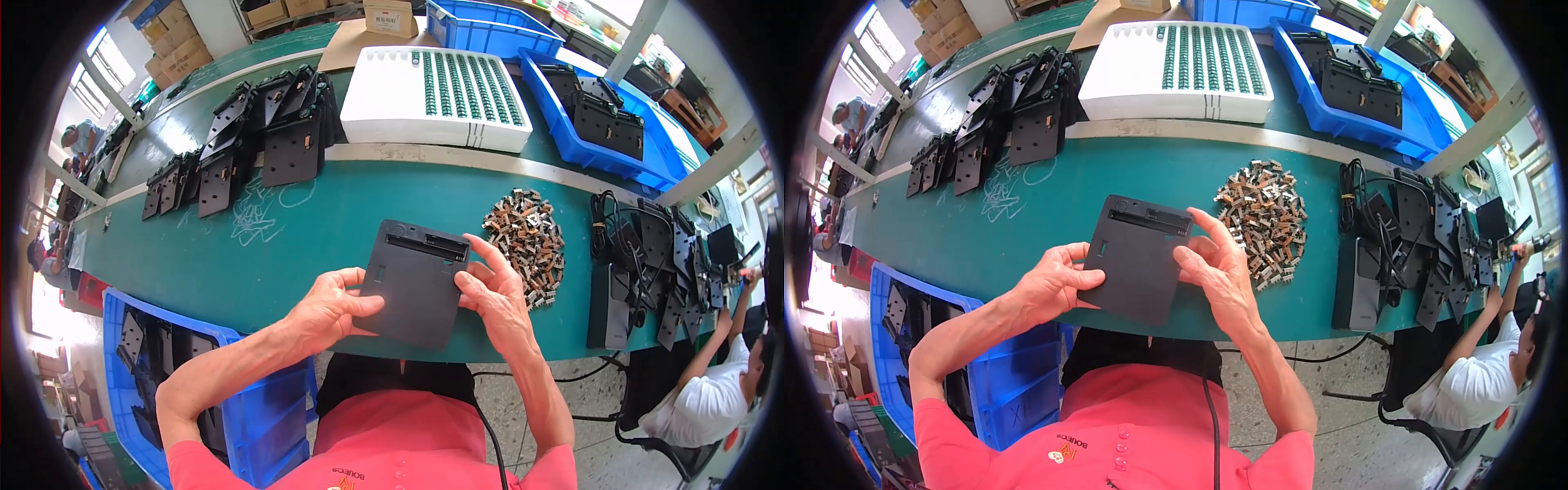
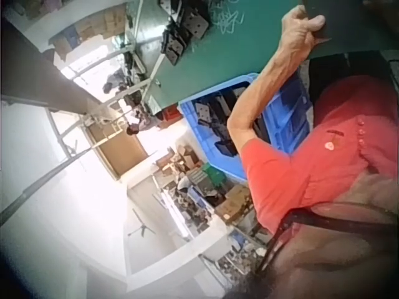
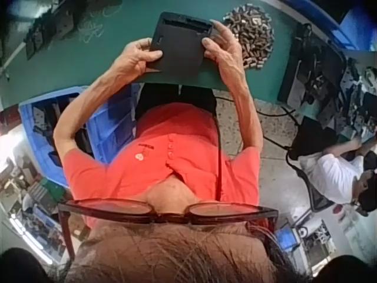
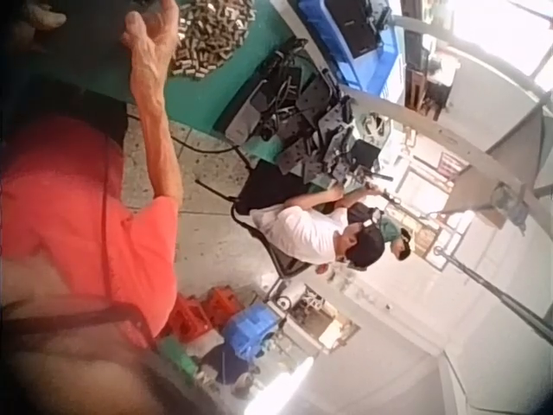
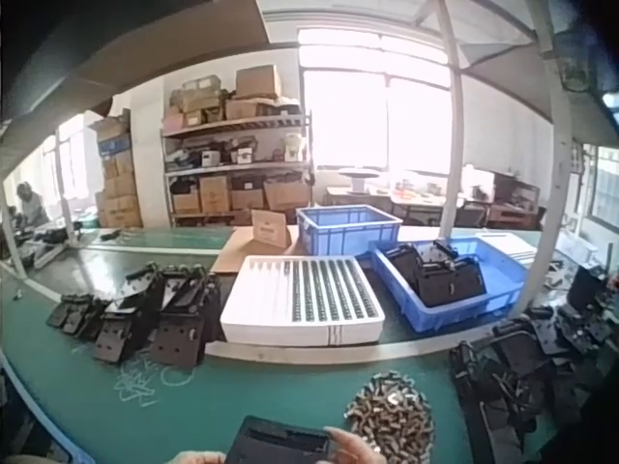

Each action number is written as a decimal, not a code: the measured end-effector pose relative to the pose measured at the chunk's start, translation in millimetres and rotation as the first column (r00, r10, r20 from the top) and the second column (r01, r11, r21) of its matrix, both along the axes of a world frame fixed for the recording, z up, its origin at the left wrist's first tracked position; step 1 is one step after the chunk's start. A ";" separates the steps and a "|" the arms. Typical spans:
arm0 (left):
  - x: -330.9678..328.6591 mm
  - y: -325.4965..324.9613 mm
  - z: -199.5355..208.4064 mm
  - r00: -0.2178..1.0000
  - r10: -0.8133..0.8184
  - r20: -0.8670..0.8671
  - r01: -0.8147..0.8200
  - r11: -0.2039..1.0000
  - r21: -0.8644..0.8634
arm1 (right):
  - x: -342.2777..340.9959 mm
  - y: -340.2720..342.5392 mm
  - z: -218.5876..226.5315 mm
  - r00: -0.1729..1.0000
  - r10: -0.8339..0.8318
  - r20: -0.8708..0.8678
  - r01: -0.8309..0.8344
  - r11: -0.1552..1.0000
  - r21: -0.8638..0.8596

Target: The person assembles black plastic housings by hand, attaching metal hinges and pins to them.

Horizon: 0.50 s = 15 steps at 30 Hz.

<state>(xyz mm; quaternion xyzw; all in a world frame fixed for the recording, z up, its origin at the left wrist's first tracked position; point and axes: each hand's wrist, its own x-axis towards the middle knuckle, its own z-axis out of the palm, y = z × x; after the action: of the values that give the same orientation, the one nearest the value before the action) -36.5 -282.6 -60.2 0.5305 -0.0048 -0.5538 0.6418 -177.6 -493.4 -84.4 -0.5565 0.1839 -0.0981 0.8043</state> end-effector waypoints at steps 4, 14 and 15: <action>-2.7 -0.1 0.3 0.993 -0.028 0.111 0.029 1.000 -0.001 | 9.3 -6.7 1.7 1.000 0.015 0.009 -0.014 1.000 -0.016; -5.2 8.6 17.4 0.366 -0.224 0.903 0.055 0.974 0.219 | 17.4 -12.9 3.1 0.996 0.086 -0.026 -0.088 0.994 -0.072; -6.7 8.9 16.3 0.368 -0.223 0.903 0.052 0.974 0.220 | 18.2 -12.1 3.8 0.995 0.093 -0.023 -0.095 0.993 -0.069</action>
<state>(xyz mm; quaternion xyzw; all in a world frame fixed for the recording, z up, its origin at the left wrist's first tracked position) -43.2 -273.7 -43.9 0.7936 -0.3625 -0.2152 0.4387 -159.4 -505.5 -80.6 -0.5933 0.1621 -0.0610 0.7861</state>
